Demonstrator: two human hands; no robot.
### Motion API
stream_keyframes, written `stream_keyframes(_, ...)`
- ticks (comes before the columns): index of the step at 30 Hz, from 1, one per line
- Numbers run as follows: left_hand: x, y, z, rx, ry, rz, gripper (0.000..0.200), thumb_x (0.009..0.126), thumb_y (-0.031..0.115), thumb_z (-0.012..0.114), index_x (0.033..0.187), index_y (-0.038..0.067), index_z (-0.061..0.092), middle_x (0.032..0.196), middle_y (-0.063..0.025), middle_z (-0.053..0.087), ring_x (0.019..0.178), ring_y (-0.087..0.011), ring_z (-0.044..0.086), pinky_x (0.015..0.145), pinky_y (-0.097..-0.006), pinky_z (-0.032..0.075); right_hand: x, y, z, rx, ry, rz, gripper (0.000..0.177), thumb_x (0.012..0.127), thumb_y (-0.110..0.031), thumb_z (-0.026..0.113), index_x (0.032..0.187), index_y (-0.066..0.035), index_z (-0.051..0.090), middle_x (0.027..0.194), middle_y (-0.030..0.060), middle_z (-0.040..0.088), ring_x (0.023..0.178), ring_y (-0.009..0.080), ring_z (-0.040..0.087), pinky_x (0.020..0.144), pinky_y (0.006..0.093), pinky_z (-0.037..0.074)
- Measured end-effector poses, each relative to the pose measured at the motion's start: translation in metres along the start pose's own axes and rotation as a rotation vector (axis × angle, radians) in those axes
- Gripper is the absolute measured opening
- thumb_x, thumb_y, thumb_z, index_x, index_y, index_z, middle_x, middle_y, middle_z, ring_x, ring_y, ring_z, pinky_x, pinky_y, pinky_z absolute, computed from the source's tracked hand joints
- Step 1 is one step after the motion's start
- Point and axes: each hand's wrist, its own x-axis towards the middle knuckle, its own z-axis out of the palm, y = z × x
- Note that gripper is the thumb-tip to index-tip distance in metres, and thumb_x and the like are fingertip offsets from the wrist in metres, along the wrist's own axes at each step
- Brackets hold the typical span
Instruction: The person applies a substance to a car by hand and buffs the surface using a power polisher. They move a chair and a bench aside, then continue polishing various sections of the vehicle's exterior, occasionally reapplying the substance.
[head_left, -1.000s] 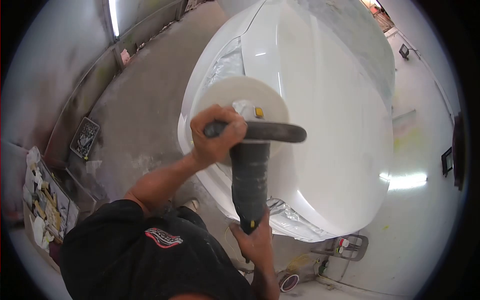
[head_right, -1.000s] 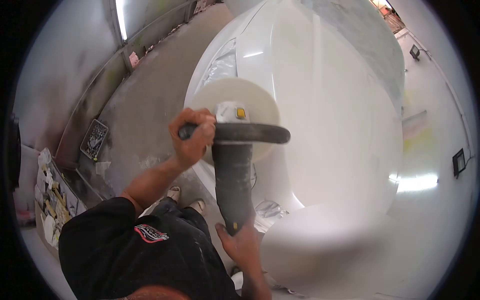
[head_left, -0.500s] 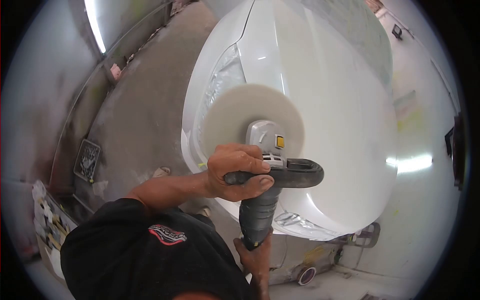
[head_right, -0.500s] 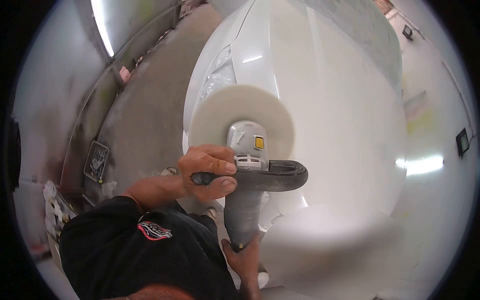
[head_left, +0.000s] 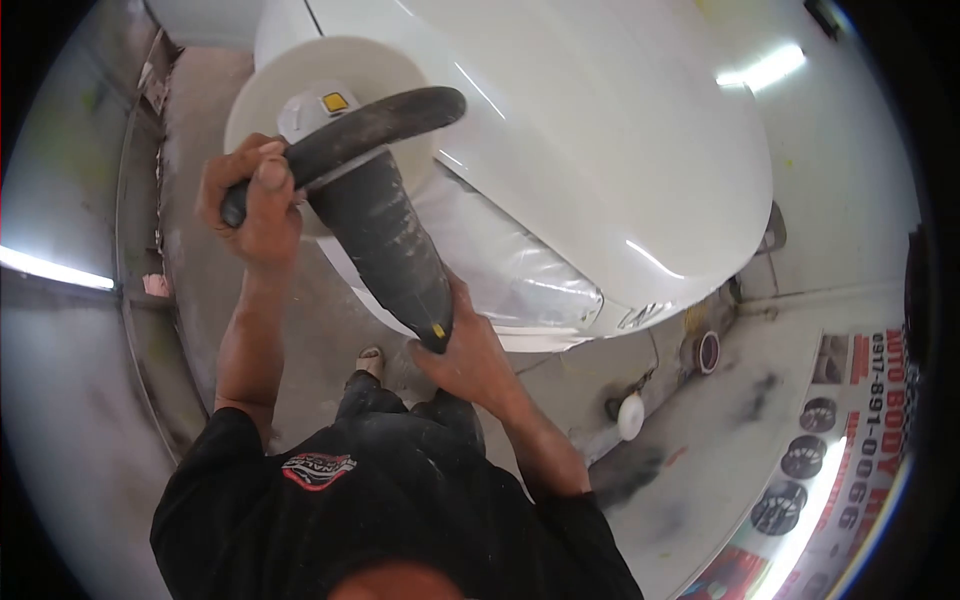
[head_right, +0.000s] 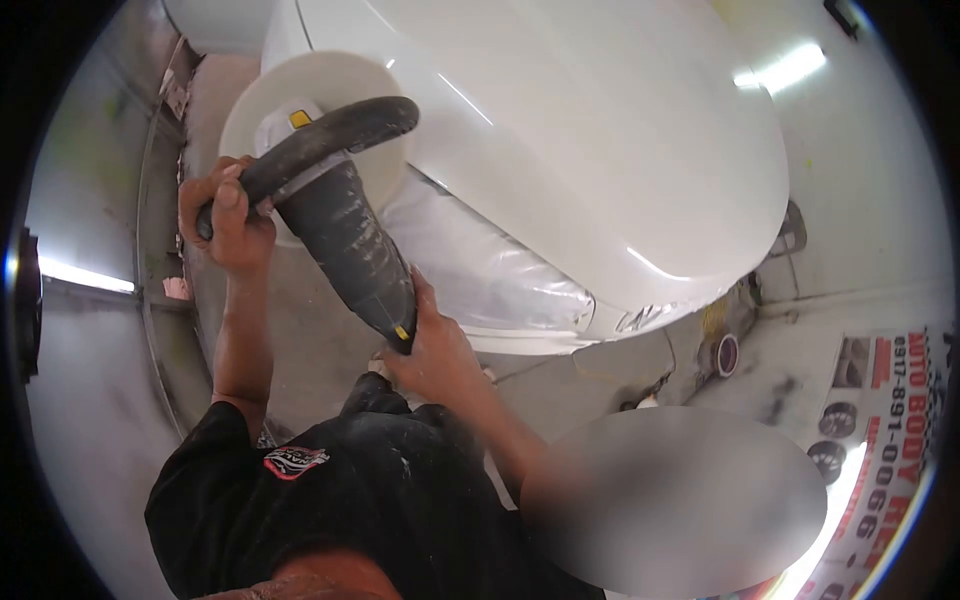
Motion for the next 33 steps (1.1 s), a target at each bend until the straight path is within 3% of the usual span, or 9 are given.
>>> stream_keyframes(4,-0.016,-0.018,-0.027,0.487,-0.08,0.189,0.015,0.091,0.008,0.069,0.097,-0.005,0.067,0.092,-0.0194,0.07,0.071,-0.0169,0.063,0.061,-0.0285,0.05,-0.011,0.009,0.004,0.055,0.029,-0.005,0.096,0.081,-0.021,0.072,0.159,-0.004,0.019,0.107,0.0358,0.067,0.101,0.0546,0.065,0.091,0.0561,0.051)
stream_keyframes(8,-0.069,0.029,0.029,0.152,-0.226,0.016,0.03,0.085,0.007,0.072,0.112,-0.005,0.065,0.102,-0.0251,0.072,0.084,-0.023,0.067,0.072,-0.0372,0.056,-0.068,0.052,0.0,0.043,0.116,0.098,0.095,0.08,-0.02,0.075,0.159,-0.005,0.023,0.109,0.033,0.069,0.105,0.053,0.065,0.094,0.0535,0.052)
stream_keyframes(9,-0.081,0.042,0.05,0.147,-0.252,0.129,0.035,0.083,0.006,0.074,0.114,-0.004,0.064,0.098,-0.0238,0.071,0.083,-0.0243,0.067,0.074,-0.0391,0.056,-0.086,0.067,0.0,0.061,0.135,0.109,0.096,0.079,-0.02,0.076,0.159,-0.006,0.024,0.11,0.0323,0.069,0.106,0.0522,0.065,0.095,0.0525,0.052)
stream_keyframes(11,-0.08,0.073,0.086,0.084,-0.623,0.207,0.035,0.079,0.005,0.077,0.111,-0.002,0.063,0.089,-0.02,0.068,0.078,-0.0269,0.067,0.076,-0.0402,0.057,-0.117,0.098,-0.002,0.13,0.167,0.165,0.093,0.078,-0.02,0.079,0.155,-0.004,0.03,0.114,0.0301,0.069,0.109,0.0476,0.066,0.097,0.049,0.051)
stream_keyframes(13,-0.097,0.088,0.125,0.062,-0.69,0.262,0.035,0.08,0.006,0.078,0.11,-0.002,0.062,0.08,-0.0152,0.064,0.069,-0.0277,0.064,0.071,-0.0391,0.057,-0.147,0.128,0.001,0.241,0.182,0.265,0.087,0.077,-0.021,0.083,0.149,0.001,0.04,0.119,0.0271,0.069,0.112,0.0401,0.068,0.099,0.0442,0.051)
stream_keyframes(22,-0.197,0.112,0.295,-0.233,-0.814,0.314,0.04,0.077,0.006,0.084,0.108,-0.002,0.061,0.069,-0.0071,0.055,0.049,-0.0176,0.048,0.043,-0.0307,0.035,-0.247,0.253,-0.049,0.445,0.403,0.21,0.074,0.076,-0.012,0.083,0.142,-0.002,0.049,0.122,0.0135,0.069,0.111,0.02,0.065,0.097,0.0375,0.051)
stream_keyframes(25,-0.22,0.114,0.342,-0.245,-0.87,0.273,0.044,0.078,0.003,0.081,0.117,-0.002,0.062,0.07,-0.0081,0.056,0.053,-0.021,0.052,0.047,-0.0343,0.041,-0.264,0.27,-0.084,0.59,0.411,0.197,0.068,0.076,-0.01,0.081,0.137,-0.003,0.052,0.118,0.0099,0.068,0.107,0.0182,0.063,0.096,0.0364,0.051)
stream_keyframes(28,-0.239,0.11,0.388,-0.266,-0.884,0.236,0.046,0.077,-0.002,0.08,0.12,-0.002,0.063,0.071,-0.0095,0.058,0.052,-0.0221,0.052,0.047,-0.0355,0.041,-0.275,0.289,-0.11,0.624,0.386,0.185,0.075,0.075,-0.013,0.081,0.142,-0.002,0.048,0.121,0.0175,0.07,0.11,0.0292,0.068,0.096,0.0393,0.052)
stream_keyframes(33,-0.252,0.11,0.407,-0.164,-0.9,0.246,0.042,0.078,-0.001,0.08,0.116,-0.001,0.062,0.081,-0.0137,0.062,0.064,-0.0235,0.059,0.056,-0.0367,0.048,-0.275,0.306,-0.125,0.567,0.465,0.112,0.076,0.077,-0.012,0.077,0.146,-0.002,0.045,0.113,0.0215,0.071,0.103,0.0323,0.07,0.092,0.039,0.053)
